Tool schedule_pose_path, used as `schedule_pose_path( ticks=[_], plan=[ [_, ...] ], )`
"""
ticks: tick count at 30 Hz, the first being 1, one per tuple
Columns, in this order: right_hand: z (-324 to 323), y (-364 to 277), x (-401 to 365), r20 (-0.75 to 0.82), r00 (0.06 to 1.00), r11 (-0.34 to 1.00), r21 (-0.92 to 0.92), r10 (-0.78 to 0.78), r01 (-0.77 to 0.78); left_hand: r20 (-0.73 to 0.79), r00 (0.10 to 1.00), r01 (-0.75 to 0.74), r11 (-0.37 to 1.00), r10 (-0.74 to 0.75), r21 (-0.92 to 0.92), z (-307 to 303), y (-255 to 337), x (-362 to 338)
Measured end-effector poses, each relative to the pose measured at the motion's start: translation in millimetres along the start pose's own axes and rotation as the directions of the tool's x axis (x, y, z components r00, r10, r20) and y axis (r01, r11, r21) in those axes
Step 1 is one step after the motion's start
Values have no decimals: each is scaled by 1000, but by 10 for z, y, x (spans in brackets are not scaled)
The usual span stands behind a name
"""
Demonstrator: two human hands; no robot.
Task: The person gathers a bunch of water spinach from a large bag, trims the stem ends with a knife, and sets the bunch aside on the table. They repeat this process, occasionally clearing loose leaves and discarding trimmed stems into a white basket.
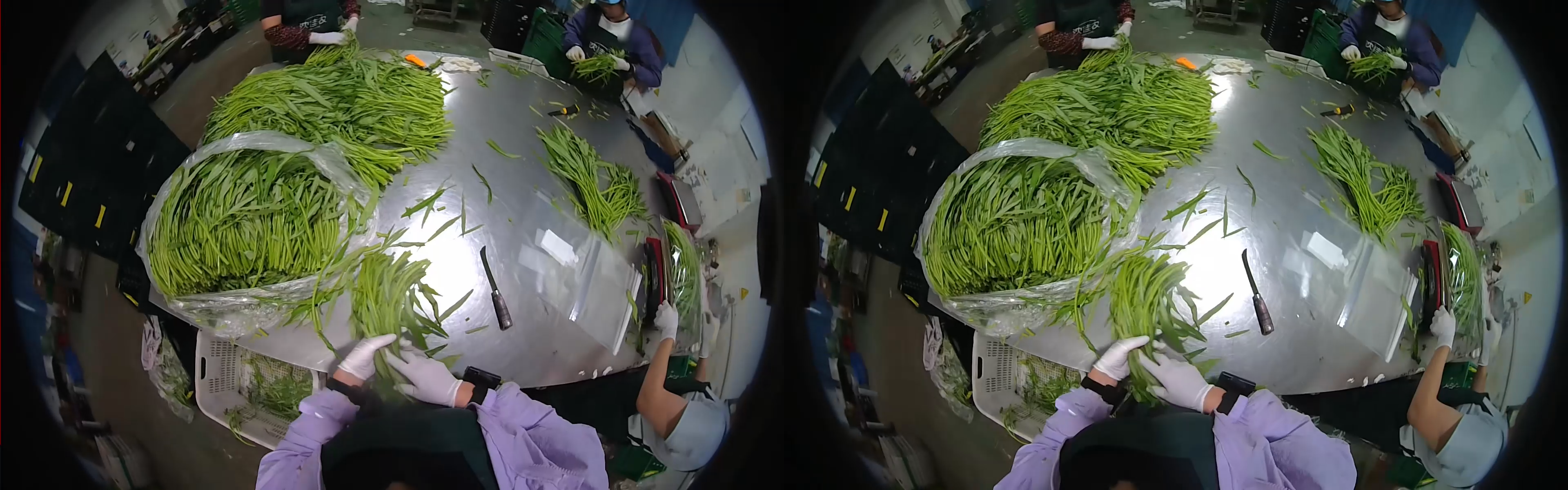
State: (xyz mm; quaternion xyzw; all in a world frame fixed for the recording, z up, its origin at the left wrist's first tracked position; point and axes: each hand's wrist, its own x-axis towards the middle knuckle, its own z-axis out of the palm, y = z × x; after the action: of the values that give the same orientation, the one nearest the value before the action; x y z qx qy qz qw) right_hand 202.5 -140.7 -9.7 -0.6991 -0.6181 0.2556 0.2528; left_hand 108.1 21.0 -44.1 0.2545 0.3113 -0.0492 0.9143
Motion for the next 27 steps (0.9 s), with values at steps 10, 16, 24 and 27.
schedule_pose_path(
  ticks=[10, 16, 24, 27],
  plan=[
    [-376, 617, 178, 67, 857, 14, 996, 510, -86, 121, 976, -214, 879, 180, 426, 205, 622, -903],
    [-182, 56, 556, 137, 988, -392, 914, 65, -100, 105, 986, -168, 792, 132, 587, 256, 622, -1075],
    [-442, -114, 467, 394, 901, 129, 918, -180, -375, 54, 996, -91, 802, 73, 590, 207, 613, -1357],
    [-444, 27, 236, 264, 930, -155, 938, -255, -309, 121, 992, -91, 839, 31, 536, 42, 573, -1488]
  ],
)
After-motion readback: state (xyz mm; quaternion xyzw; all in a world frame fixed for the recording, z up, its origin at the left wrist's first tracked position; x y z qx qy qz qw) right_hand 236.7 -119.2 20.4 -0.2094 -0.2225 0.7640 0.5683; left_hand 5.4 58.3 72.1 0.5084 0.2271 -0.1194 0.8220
